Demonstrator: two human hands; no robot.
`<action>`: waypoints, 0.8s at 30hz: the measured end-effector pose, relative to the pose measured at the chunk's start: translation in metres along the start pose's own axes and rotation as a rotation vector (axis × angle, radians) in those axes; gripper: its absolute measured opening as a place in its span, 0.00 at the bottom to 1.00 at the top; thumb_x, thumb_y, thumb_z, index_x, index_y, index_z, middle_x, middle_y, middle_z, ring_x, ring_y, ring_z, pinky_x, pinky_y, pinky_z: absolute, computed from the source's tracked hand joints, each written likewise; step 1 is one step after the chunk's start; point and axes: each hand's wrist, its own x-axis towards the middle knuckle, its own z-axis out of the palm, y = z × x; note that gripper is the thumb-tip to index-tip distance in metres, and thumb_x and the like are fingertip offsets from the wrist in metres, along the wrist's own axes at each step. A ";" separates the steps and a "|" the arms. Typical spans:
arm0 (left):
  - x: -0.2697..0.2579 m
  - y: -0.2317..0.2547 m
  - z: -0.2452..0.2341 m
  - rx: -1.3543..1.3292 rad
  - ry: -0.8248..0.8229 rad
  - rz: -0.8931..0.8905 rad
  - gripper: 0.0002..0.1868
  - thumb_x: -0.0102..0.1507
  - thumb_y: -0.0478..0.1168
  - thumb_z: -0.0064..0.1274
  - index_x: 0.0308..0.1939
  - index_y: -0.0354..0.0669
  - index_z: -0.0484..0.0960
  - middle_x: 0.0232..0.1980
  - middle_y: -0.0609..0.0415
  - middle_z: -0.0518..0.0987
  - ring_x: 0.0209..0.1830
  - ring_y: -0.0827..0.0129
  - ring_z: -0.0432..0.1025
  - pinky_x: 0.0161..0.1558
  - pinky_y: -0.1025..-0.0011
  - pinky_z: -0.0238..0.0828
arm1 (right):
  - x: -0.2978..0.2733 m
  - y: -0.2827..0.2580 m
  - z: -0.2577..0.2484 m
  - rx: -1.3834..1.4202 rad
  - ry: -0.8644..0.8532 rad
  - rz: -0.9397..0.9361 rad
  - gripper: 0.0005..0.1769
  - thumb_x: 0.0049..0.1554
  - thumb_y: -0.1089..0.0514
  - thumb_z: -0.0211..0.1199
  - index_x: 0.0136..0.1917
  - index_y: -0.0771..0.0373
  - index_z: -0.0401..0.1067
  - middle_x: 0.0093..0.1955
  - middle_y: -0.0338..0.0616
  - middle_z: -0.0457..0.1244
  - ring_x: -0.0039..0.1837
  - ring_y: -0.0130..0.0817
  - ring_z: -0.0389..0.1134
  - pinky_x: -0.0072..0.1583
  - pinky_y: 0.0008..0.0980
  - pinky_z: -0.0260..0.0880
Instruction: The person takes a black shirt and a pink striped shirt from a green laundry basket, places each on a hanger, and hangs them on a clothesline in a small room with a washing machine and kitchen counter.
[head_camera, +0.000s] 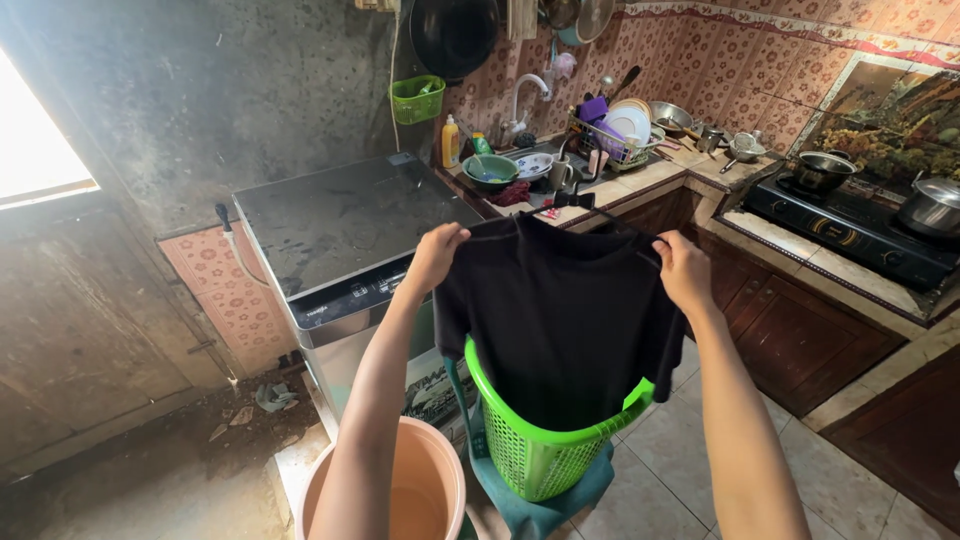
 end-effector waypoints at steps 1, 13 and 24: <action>0.000 0.002 -0.002 0.035 0.045 -0.039 0.19 0.72 0.51 0.47 0.43 0.35 0.76 0.42 0.38 0.78 0.44 0.42 0.73 0.47 0.56 0.69 | -0.001 0.005 -0.002 -0.014 0.007 0.005 0.09 0.68 0.56 0.59 0.54 0.65 0.72 0.48 0.55 0.69 0.51 0.57 0.71 0.50 0.50 0.70; 0.021 0.086 0.000 0.125 -0.006 0.208 0.13 0.73 0.49 0.48 0.54 0.47 0.81 0.47 0.50 0.82 0.49 0.50 0.77 0.49 0.59 0.73 | 0.010 -0.021 -0.017 0.074 0.034 0.011 0.10 0.66 0.56 0.62 0.56 0.64 0.74 0.48 0.54 0.69 0.45 0.51 0.71 0.46 0.44 0.70; 0.023 0.071 0.018 0.222 0.090 0.227 0.13 0.72 0.46 0.51 0.43 0.40 0.81 0.41 0.50 0.80 0.48 0.52 0.75 0.49 0.57 0.70 | 0.008 -0.032 -0.024 0.095 -0.089 0.105 0.14 0.64 0.50 0.66 0.55 0.63 0.76 0.42 0.53 0.69 0.41 0.46 0.71 0.44 0.41 0.68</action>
